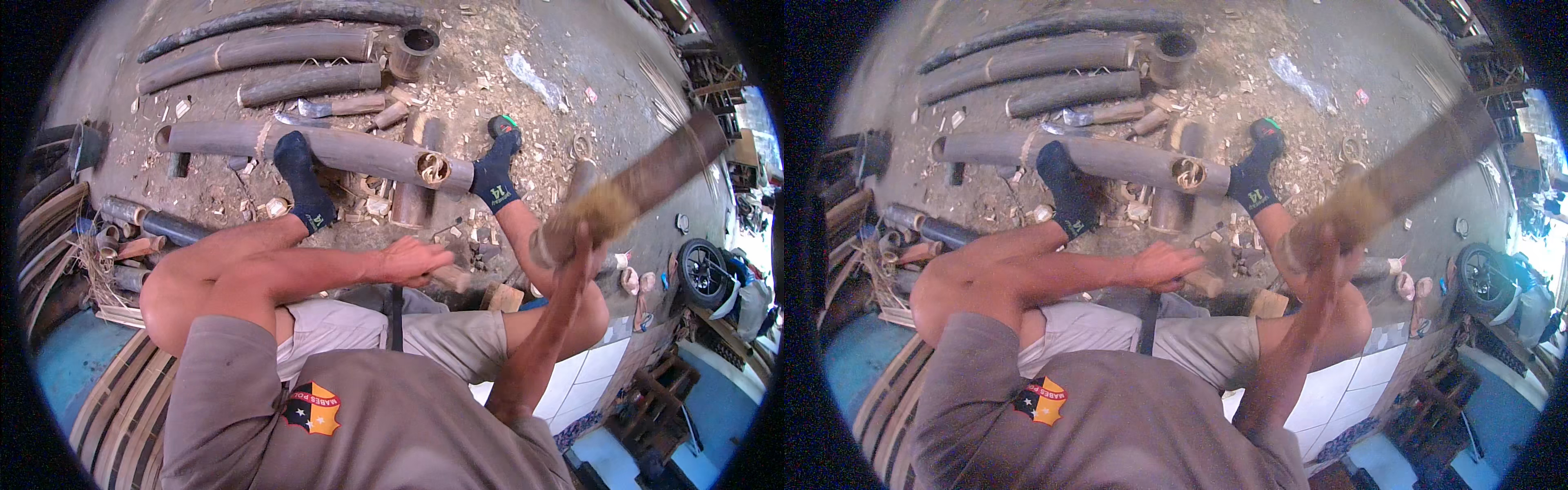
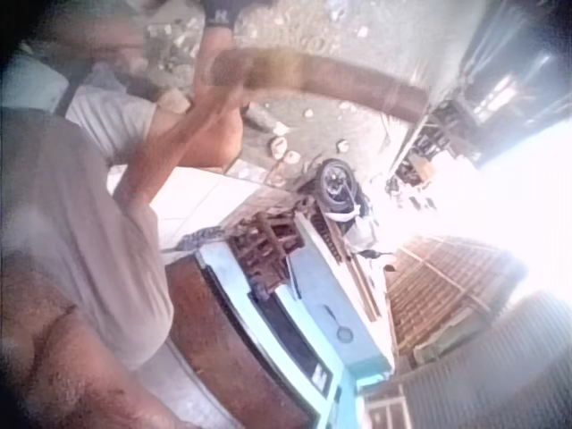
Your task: The person sits on the floor and uses a wooden mallet to repeatedly strike a small bamboo piece held against a larger bamboo segment. The person adjusts the bamboo piece and continues striking it to shape or hollow the end.
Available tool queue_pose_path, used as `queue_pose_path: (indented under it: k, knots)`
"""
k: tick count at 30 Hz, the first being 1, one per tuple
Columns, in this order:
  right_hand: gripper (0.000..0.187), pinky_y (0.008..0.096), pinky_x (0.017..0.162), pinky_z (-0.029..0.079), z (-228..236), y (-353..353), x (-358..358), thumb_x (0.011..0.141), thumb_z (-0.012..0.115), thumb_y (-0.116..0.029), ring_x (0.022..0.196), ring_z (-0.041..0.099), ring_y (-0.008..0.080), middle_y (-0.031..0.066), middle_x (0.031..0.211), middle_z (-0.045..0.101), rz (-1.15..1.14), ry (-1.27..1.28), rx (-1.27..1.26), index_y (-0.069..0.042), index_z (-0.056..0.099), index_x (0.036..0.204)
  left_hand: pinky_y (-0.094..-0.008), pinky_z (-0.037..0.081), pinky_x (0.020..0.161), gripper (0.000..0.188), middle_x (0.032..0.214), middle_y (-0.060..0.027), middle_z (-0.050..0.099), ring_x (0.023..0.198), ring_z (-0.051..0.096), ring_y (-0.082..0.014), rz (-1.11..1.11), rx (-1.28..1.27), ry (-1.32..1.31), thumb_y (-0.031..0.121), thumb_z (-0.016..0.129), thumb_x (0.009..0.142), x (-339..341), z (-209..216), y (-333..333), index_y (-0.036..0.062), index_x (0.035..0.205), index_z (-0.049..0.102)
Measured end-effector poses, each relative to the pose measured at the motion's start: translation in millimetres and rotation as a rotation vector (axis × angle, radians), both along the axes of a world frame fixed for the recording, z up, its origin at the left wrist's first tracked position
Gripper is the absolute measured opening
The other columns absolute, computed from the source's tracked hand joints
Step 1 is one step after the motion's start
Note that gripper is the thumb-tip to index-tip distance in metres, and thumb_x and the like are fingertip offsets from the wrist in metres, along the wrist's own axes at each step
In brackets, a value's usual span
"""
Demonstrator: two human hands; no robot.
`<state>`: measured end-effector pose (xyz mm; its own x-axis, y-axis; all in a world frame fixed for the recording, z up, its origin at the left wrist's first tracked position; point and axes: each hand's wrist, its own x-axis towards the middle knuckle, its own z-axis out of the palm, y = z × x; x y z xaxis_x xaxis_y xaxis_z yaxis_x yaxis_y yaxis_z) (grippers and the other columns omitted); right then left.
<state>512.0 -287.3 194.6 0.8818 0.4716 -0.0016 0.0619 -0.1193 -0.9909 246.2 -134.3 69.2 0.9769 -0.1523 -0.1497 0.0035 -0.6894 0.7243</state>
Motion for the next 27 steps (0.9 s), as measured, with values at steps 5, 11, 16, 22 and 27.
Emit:
queue_pose_path:
  k: [5, 11, 16, 22, 27]
  knots:
    - [0.083, 0.0471, 0.088, 0.059, 21, -45, -89, 0.076, 0.078, -0.027, 0.101, 0.069, 0.0348, 0.0206, 0.118, 0.064, -0.173, 0.060, 0.043, 0.005, 0.043, 0.145, -0.0522, 0.046, 0.090, 0.046, 0.103, -0.0112, 0.054, 0.103, 0.058, -0.0326, 0.159, 0.137, -0.621, 0.013, 0.075, 0.071, 60, 44, 18, 0.0140, 0.112, 0.056]
    - [0.090, 0.0472, 0.106, 0.050, 20, -73, -140, 0.079, 0.081, -0.014, 0.124, 0.059, 0.0323, 0.0195, 0.138, 0.056, -0.038, 0.246, -0.080, 0.001, 0.035, 0.155, -0.0443, 0.042, 0.094, 0.039, 0.103, -0.0098, 0.052, 0.105, 0.054, -0.0324, 0.187, 0.094, -0.664, 0.007, 0.071, 0.070, 93, 37, 49, 0.0120, 0.106, 0.055]
    - [0.079, 0.0443, 0.101, 0.051, 14, -70, -150, 0.079, 0.078, -0.018, 0.115, 0.064, 0.0311, 0.0175, 0.129, 0.062, -0.056, 0.017, -0.276, 0.005, 0.044, 0.146, -0.0446, 0.041, 0.095, 0.046, 0.106, -0.0104, 0.052, 0.107, 0.053, -0.0327, 0.114, 0.034, -0.669, 0.006, 0.075, 0.066, 97, 18, 65, 0.0114, 0.108, 0.055]
    - [0.075, 0.0427, 0.104, 0.049, -7, -79, -153, 0.079, 0.077, -0.018, 0.118, 0.062, 0.0303, 0.0178, 0.130, 0.060, -0.010, 0.023, -0.349, 0.007, 0.046, 0.144, -0.0461, 0.040, 0.098, 0.048, 0.108, -0.0106, 0.052, 0.109, 0.052, -0.0337, 0.141, -0.018, -0.684, 0.007, 0.077, 0.065, 98, -5, 69, 0.0113, 0.109, 0.057]
    - [0.076, 0.0429, 0.113, 0.042, -27, -68, -178, 0.085, 0.077, -0.014, 0.123, 0.059, 0.0313, 0.0193, 0.135, 0.058, -0.043, -0.030, -0.276, 0.006, 0.040, 0.148, -0.0469, 0.040, 0.097, 0.045, 0.107, -0.0104, 0.051, 0.108, 0.052, -0.0334, 0.203, -0.045, -0.772, 0.007, 0.075, 0.068, 103, -21, 70, 0.0118, 0.109, 0.059]
